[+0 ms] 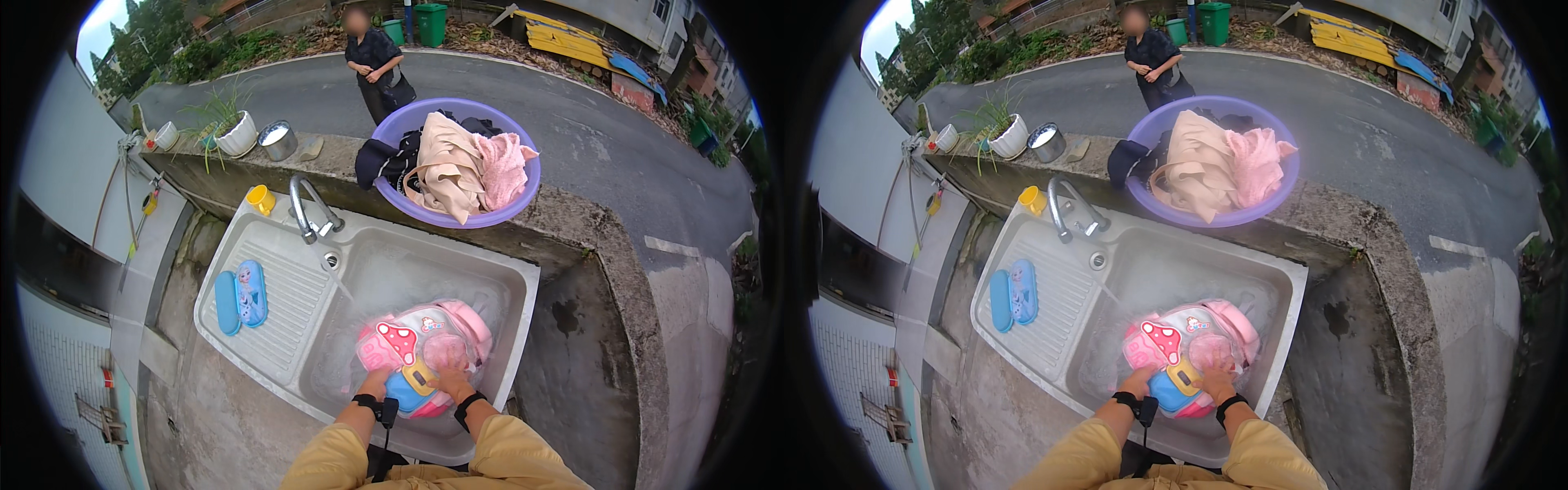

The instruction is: The person washes a pink backpack in a sink using a brush and by hand, scrubbing the interior and exterior surfaces under running water.

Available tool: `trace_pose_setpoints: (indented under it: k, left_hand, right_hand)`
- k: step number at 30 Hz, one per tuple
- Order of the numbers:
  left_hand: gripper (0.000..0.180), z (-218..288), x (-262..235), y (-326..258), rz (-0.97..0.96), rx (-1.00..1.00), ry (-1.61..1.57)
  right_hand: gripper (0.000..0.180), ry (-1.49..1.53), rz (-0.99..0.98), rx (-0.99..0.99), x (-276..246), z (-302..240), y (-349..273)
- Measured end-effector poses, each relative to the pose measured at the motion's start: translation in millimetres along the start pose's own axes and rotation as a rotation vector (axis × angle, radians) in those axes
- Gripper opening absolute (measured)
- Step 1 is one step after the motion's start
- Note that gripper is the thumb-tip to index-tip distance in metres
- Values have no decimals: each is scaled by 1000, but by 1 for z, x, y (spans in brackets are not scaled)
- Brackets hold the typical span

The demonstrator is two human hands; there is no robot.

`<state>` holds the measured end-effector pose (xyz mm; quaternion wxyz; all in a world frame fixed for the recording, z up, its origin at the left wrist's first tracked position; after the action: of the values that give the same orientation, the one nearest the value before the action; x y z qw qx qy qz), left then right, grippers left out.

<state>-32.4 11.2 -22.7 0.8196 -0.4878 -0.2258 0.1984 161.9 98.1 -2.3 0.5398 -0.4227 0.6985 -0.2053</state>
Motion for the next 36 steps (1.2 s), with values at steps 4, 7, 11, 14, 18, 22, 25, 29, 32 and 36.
trace_pose_setpoints:
  k: [4,7,11,14,18,22,25,29,32,36]
  left_hand:
    - [36,5,11,-16,63,-61,8]
    - [41,-5,0,-6,30,8,-169]
    - [45,2,14,-17,246,136,-201]
    - [41,18,26,-45,328,157,-99]
    - [37,33,20,-77,365,255,-93]
    - [32,52,27,-118,295,306,-192]
    - [27,72,39,-145,196,319,-236]
    - [26,68,36,-142,208,322,-281]
    - [26,75,41,-151,195,248,-322]
    - [26,92,44,-180,112,272,-411]
  right_hand:
    - [72,2,62,-9,3,5,1]
    - [67,-75,19,-35,0,-6,2]
    - [65,28,-70,-105,-1,12,11]
    - [61,16,58,-198,-5,23,13]
    - [62,233,93,-248,-19,12,-15]
    - [67,343,15,-486,-39,-15,-66]
    - [70,502,-326,-659,-54,-22,-98]
    - [71,436,-165,-810,-46,-21,-108]
    - [75,732,-431,-725,-52,-15,-104]
    - [81,402,-125,-746,-87,-24,-142]
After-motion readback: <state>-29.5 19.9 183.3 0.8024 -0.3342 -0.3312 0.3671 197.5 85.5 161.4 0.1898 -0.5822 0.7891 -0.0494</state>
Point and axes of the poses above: each hand's wrist, its own y-axis towards the middle knuckle, its own x-axis out of the palm, z = x × y, the point moved 3 cm from there along y, towards the middle knuckle, and after that the axes turned 1 degree about -z, right-handed, at the moved point
